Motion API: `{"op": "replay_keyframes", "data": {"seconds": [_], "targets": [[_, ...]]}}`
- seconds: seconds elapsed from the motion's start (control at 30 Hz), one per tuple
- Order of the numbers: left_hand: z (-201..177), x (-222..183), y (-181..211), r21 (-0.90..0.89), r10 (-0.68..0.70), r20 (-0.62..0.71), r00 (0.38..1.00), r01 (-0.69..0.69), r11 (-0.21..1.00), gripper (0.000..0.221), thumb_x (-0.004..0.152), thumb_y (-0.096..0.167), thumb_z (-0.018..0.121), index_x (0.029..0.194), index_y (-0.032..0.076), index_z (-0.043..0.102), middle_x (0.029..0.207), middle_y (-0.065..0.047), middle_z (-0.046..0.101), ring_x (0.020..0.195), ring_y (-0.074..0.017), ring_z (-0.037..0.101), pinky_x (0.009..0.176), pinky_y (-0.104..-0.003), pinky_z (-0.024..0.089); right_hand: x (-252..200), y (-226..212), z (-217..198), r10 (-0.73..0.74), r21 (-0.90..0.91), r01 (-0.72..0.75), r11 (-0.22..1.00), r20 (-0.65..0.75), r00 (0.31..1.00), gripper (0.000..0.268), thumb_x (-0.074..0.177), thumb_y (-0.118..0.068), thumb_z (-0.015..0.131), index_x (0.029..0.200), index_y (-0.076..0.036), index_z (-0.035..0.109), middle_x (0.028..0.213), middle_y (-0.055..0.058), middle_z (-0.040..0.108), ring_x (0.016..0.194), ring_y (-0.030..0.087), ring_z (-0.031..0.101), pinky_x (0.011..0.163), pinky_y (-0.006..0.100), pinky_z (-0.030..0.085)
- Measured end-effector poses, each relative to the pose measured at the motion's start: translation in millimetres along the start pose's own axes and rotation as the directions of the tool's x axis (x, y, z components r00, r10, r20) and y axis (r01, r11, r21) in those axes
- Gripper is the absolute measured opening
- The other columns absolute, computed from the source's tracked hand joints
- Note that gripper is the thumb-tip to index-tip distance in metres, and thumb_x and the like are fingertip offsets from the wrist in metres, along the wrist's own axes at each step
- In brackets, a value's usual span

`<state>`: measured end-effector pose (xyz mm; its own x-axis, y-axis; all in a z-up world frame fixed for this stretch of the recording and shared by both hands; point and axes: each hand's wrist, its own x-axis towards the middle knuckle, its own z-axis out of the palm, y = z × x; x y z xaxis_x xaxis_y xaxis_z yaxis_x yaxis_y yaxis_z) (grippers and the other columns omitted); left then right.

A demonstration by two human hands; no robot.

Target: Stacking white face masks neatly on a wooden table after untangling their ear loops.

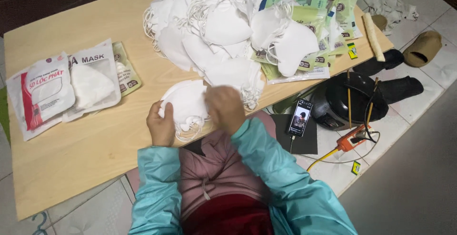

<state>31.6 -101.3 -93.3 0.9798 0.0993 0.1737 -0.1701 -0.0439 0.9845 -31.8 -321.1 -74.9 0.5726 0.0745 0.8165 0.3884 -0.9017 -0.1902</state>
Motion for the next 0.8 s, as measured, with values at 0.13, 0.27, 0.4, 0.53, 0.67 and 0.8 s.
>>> {"op": "replay_keyframes", "data": {"seconds": [0.13, 0.27, 0.4, 0.53, 0.67, 0.8], "targets": [[-1, 1, 4, 0.026, 0.013, 0.032, 0.999, -0.014, 1.000, 0.010, 0.103, 0.008, 0.065, 0.113, 0.004, 0.066, 0.107, -0.012, 0.067, 0.103, -0.0174, 0.060, 0.093, -0.039, 0.052, 28, 3, -40, 0.359, -0.270, -0.293, 0.917, 0.241, 0.901, 0.042, 0.092, -0.033, 0.071, 0.129, -0.015, 0.067, 0.125, 0.009, 0.065, 0.117, 0.032, 0.060, 0.091, 0.049, 0.046], [-1, 0, 0, 0.023, 0.058, 0.051, 0.997, -0.060, 0.998, 0.008, 0.104, 0.002, 0.059, 0.111, 0.005, 0.059, 0.112, -0.009, 0.063, 0.105, -0.0162, 0.056, 0.095, -0.036, 0.050, 16, 21, -29, 0.432, -0.276, -0.359, 0.892, 0.283, 0.856, 0.020, 0.096, -0.031, 0.064, 0.108, -0.020, 0.077, 0.106, 0.003, 0.072, 0.104, 0.029, 0.066, 0.084, 0.045, 0.048], [2, -7, 21, 0.040, 0.265, 0.032, 0.964, -0.266, 0.963, 0.010, 0.100, -0.008, 0.062, 0.107, -0.004, 0.055, 0.125, -0.026, 0.058, 0.119, -0.0360, 0.058, 0.105, -0.048, 0.044, 22, 22, -33, 0.420, -0.185, -0.404, 0.896, 0.055, 0.906, 0.021, 0.099, -0.031, 0.063, 0.111, -0.021, 0.077, 0.108, 0.002, 0.075, 0.101, 0.027, 0.070, 0.084, 0.042, 0.051], [2, -10, 21, 0.124, 0.414, 0.023, 0.910, -0.414, 0.902, 0.014, 0.098, -0.012, 0.067, 0.106, -0.006, 0.057, 0.136, -0.022, 0.048, 0.127, -0.0375, 0.054, 0.111, -0.048, 0.042, 37, -11, -40, 0.219, -0.046, -0.228, 0.972, -0.152, 0.964, 0.029, 0.101, -0.024, 0.057, 0.123, -0.013, 0.072, 0.122, 0.010, 0.071, 0.113, 0.034, 0.066, 0.094, 0.047, 0.050], [11, -19, 41, 0.152, 0.492, 0.016, 0.871, -0.488, 0.859, 0.008, 0.101, -0.008, 0.065, 0.107, -0.008, 0.060, 0.132, -0.026, 0.051, 0.131, -0.0461, 0.052, 0.110, -0.050, 0.040, 34, -54, -11, -0.006, 0.027, 0.014, 1.000, -0.263, 0.965, 0.025, 0.103, -0.019, 0.056, 0.119, -0.008, 0.073, 0.118, 0.011, 0.071, 0.112, 0.032, 0.069, 0.095, 0.048, 0.053], [20, -39, 63, -0.215, 0.088, -0.085, 0.993, -0.104, 0.971, 0.023, 0.113, 0.023, 0.047, 0.120, 0.003, 0.057, 0.117, -0.009, 0.060, 0.106, -0.0151, 0.059, 0.099, -0.032, 0.050, 6, -83, 18, 0.058, 0.289, -0.026, 0.957, -0.102, 0.993, 0.023, 0.105, -0.021, 0.056, 0.119, -0.012, 0.072, 0.119, 0.007, 0.072, 0.119, 0.031, 0.068, 0.100, 0.045, 0.054]]}}
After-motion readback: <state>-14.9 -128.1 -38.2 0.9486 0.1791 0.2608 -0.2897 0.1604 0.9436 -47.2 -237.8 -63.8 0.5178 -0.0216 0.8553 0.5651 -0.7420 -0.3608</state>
